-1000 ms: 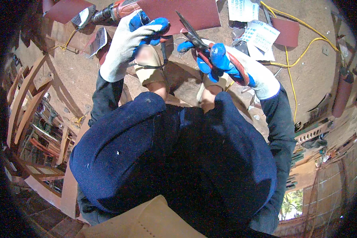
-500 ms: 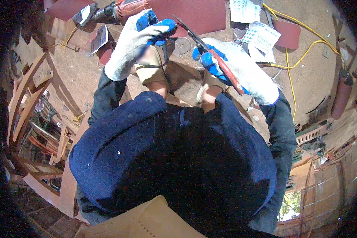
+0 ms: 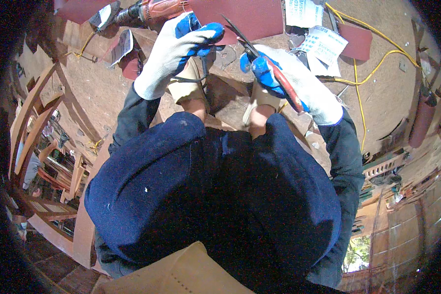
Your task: The person sits on the floor and uses scissors to cut a sheet of sandpaper into smaller pieces. They repeatedly trim the edges and separate sections of the sandpaper, placing the cut pieces on the floor.
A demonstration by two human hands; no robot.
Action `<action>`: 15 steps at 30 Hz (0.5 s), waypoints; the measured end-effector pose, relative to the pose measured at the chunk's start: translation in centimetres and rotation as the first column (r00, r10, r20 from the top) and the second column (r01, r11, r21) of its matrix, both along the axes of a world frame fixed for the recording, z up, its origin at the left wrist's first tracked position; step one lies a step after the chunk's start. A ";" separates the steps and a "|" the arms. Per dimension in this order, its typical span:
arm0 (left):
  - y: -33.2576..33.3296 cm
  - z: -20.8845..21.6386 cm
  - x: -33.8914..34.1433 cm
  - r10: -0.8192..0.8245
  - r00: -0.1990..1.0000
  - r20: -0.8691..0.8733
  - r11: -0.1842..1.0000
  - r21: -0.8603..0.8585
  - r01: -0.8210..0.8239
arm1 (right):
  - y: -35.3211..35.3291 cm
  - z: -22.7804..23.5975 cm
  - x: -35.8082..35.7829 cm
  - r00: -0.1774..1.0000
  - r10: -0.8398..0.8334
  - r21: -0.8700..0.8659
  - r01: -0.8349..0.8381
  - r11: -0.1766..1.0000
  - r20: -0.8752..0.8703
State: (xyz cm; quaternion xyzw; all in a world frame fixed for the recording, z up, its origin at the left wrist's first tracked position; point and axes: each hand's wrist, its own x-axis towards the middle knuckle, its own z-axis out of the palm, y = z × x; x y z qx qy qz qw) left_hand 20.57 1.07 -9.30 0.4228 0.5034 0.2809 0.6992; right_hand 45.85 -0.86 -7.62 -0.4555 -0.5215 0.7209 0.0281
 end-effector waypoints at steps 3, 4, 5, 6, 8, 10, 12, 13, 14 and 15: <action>0.6 -0.8 -1.2 -0.200 0.897 -0.393 0.834 0.412 0.367 | -1.0 -0.8 1.0 0.985 -0.154 0.058 0.159 0.986 -0.079; 0.5 -0.9 -1.6 -0.046 0.968 -0.247 0.915 0.379 0.140 | -1.5 -1.6 1.8 0.987 -0.122 0.088 0.131 0.988 -0.102; 0.3 -1.3 -1.7 0.124 0.987 -0.101 0.947 0.308 -0.088 | -1.8 -1.3 2.2 0.996 -0.086 0.119 0.087 0.989 -0.012; 0.0 -1.9 -1.9 0.305 0.952 0.028 0.931 0.202 -0.305 | -1.9 -1.7 2.0 0.996 -0.023 0.381 -0.011 0.924 0.083; -0.2 -2.5 -3.2 0.242 0.906 -0.347 0.887 0.458 -0.061 | -1.9 -2.0 1.6 0.959 -0.268 0.112 0.278 0.954 -0.096; -0.4 -1.0 -1.4 0.335 0.938 -0.093 0.921 0.241 -0.305 | -2.5 -2.1 0.1 0.724 -0.670 -0.065 0.670 0.739 -0.165; -0.6 -1.1 -0.5 0.303 0.953 -0.024 0.935 0.202 -0.292 | -1.2 -2.2 -1.3 0.691 -0.719 -0.109 0.711 0.694 -0.073; -0.6 -1.1 0.1 0.293 0.956 0.013 0.934 0.209 -0.289 | -0.7 -1.8 -1.7 0.668 -0.727 -0.154 0.711 0.686 -0.156; -0.6 -1.1 0.4 0.295 0.955 0.010 0.931 0.221 -0.290 | 0.2 -0.9 -2.4 0.639 -0.729 -0.202 0.702 0.683 -0.244; -0.6 -1.0 0.6 0.297 0.955 0.009 0.928 0.232 -0.291 | 0.8 -0.6 -2.5 0.607 -0.764 -0.308 0.700 0.644 -0.219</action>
